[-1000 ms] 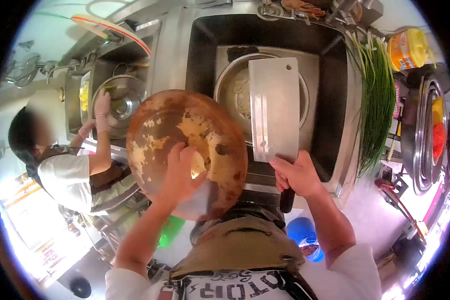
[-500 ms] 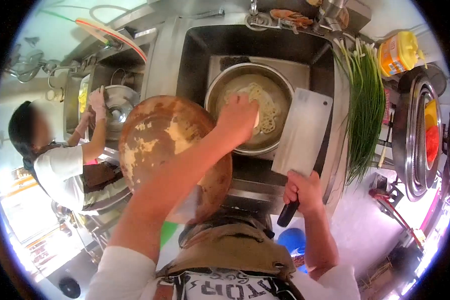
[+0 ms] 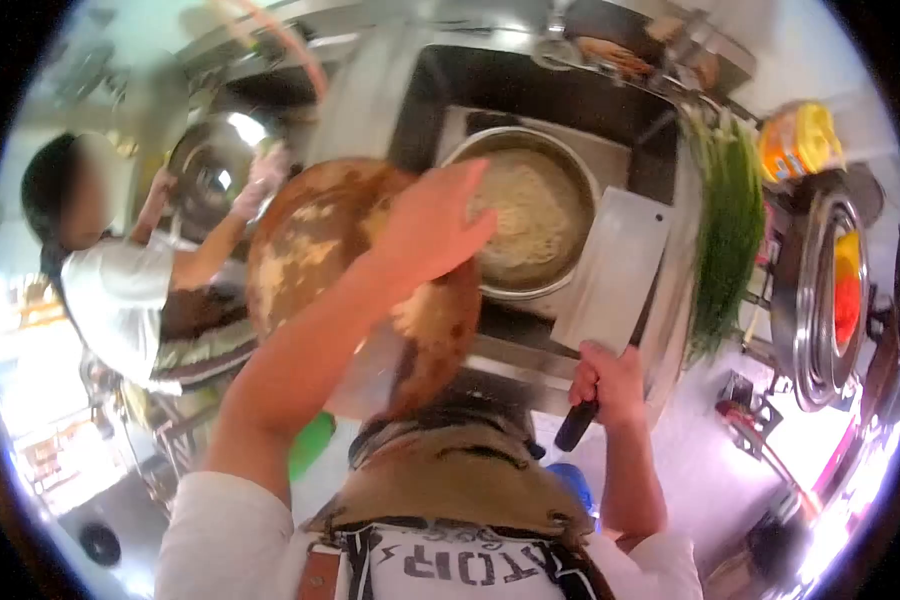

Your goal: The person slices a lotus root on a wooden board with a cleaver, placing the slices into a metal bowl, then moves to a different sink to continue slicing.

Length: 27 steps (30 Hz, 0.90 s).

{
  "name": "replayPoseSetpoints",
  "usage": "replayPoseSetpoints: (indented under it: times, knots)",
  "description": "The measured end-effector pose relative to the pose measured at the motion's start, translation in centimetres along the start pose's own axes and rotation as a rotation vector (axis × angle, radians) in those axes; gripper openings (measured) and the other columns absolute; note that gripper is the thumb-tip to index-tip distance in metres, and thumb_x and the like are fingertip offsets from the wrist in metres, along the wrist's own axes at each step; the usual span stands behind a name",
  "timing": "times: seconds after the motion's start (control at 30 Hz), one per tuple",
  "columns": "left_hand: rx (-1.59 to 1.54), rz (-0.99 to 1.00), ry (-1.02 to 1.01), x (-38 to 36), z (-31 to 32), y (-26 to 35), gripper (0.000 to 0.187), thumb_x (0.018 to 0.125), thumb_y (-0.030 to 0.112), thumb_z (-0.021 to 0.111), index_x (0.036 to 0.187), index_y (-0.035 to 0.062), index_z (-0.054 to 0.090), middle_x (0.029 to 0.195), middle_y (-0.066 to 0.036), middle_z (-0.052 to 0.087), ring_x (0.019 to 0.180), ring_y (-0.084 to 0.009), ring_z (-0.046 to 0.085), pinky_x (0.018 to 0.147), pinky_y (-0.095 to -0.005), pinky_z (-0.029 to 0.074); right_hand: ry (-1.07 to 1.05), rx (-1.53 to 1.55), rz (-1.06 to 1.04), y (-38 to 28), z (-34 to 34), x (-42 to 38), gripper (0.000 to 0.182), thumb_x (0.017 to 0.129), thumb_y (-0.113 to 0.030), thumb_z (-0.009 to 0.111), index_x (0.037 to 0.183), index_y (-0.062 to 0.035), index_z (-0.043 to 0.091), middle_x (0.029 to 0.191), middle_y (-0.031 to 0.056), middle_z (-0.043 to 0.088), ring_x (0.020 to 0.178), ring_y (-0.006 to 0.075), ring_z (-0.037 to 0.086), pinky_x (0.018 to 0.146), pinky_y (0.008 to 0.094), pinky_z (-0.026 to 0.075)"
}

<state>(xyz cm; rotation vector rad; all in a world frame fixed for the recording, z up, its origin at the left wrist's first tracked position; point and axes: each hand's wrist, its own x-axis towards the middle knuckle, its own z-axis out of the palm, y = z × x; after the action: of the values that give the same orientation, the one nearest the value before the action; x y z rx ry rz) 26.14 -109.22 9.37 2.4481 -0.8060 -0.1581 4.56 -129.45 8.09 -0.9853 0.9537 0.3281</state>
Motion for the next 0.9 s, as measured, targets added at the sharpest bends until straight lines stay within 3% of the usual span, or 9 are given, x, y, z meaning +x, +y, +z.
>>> replayPoseSetpoints:
  times: [0.13, 0.2, 0.3, 0.43, 0.53, 0.57, 0.67, 0.87, 0.9]
  knots:
    - [0.115, -0.263, 0.163, -12.3, -10.9, -3.6, 0.03, 0.082, 0.011, 0.067, 0.11, -0.0003, 0.064, 0.102, -0.02, 0.067, 0.093, -0.0352, 0.065, 0.082, -0.0406, 0.052, -0.232, -0.348, -0.058, -1.0, 3.9, 0.0, 0.028, 0.092, -0.018, 0.062, 0.068, -0.0041, 0.055, 0.053, 0.0029, 0.051, 0.043, 0.0131, 0.049, 0.044, 0.0313, 0.043]
    - [0.126, -0.405, 0.14, -19.3, -12.4, -6.0, 0.028, 0.078, 0.008, 0.069, 0.104, 0.0, 0.066, 0.094, -0.019, 0.067, 0.089, -0.0358, 0.066, 0.08, -0.0409, 0.053, -0.321, -0.635, -0.142, -1.6, 6.8, -0.2, 0.03, 0.092, -0.022, 0.06, 0.073, 0.0011, 0.058, 0.053, 0.0078, 0.053, 0.045, 0.0176, 0.053, 0.048, 0.0348, 0.044]
    - [0.153, -0.385, 0.029, -26.4, -10.3, -9.1, 0.037, 0.072, 0.004, 0.072, 0.108, 0.0024, 0.065, 0.107, -0.019, 0.063, 0.097, -0.0369, 0.062, 0.083, -0.0431, 0.052, -0.446, -0.897, -0.355, -0.1, 12.0, -0.1, 0.036, 0.093, -0.025, 0.059, 0.078, 0.007, 0.059, 0.056, 0.0164, 0.055, 0.051, 0.0258, 0.057, 0.053, 0.0402, 0.044]
    - [0.081, -0.156, 0.216, -25.4, -7.0, -7.7, 0.039, 0.068, 0.001, 0.073, 0.106, 0.004, 0.063, 0.114, -0.016, 0.058, 0.102, -0.0356, 0.058, 0.084, -0.0429, 0.052, -0.421, -1.143, -0.406, 3.4, 17.5, 0.1, 0.039, 0.094, -0.026, 0.058, 0.077, 0.0096, 0.059, 0.064, 0.0284, 0.056, 0.061, 0.0413, 0.059, 0.059, 0.0471, 0.044]
    - [-0.004, -0.074, 0.326, -24.8, -4.5, -9.2, 0.037, 0.066, -0.001, 0.073, 0.101, 0.0049, 0.062, 0.108, -0.014, 0.057, 0.1, -0.0336, 0.058, 0.082, -0.0416, 0.052, -0.417, -1.259, -0.436, 4.6, 19.6, -0.2, 0.038, 0.095, -0.024, 0.057, 0.077, 0.0097, 0.059, 0.068, 0.0303, 0.057, 0.067, 0.0465, 0.06, 0.061, 0.0491, 0.045]
    - [-0.079, -0.084, 0.296, -25.4, -3.3, -10.2, 0.042, 0.067, 0.006, 0.077, 0.107, 0.0079, 0.061, 0.111, -0.016, 0.058, 0.101, -0.0396, 0.056, 0.084, -0.0454, 0.048, -0.416, -1.212, -0.504, 5.1, 20.1, -0.6, 0.036, 0.096, -0.023, 0.056, 0.078, 0.0087, 0.055, 0.063, 0.0262, 0.054, 0.057, 0.0373, 0.053, 0.058, 0.0439, 0.042]
    - [-0.075, -0.043, 0.362, -25.1, -3.4, -10.3, 0.036, 0.065, -0.002, 0.073, 0.099, 0.0033, 0.061, 0.102, -0.013, 0.058, 0.097, -0.0338, 0.059, 0.079, -0.0392, 0.054, -0.384, -1.309, -0.554, 4.2, 22.0, -3.5, 0.035, 0.096, -0.022, 0.054, 0.079, 0.0084, 0.057, 0.067, 0.0292, 0.056, 0.066, 0.0457, 0.058, 0.061, 0.0485, 0.044]
    - [0.001, -0.017, 0.345, -25.1, -3.0, -11.1, 0.038, 0.065, 0.004, 0.076, 0.102, 0.0041, 0.065, 0.104, -0.013, 0.059, 0.097, -0.0343, 0.059, 0.078, -0.0372, 0.054, -0.404, -1.555, -0.385, 3.7, 22.8, -8.0, 0.026, 0.093, -0.016, 0.053, 0.11, 0.0039, 0.056, 0.083, 0.0294, 0.063, 0.079, 0.0487, 0.06, 0.071, 0.0542, 0.048]
    - [-0.055, -0.045, 0.207, -25.7, -2.4, -11.6, 0.04, 0.064, 0.007, 0.078, 0.102, 0.005, 0.066, 0.109, -0.013, 0.06, 0.1, -0.0354, 0.059, 0.082, -0.0391, 0.053, -0.446, -1.606, -0.309, 3.7, 22.8, -8.3, 0.034, 0.091, -0.013, 0.054, 0.119, 0.0043, 0.05, 0.087, 0.0284, 0.064, 0.08, 0.0479, 0.061, 0.072, 0.0535, 0.049]
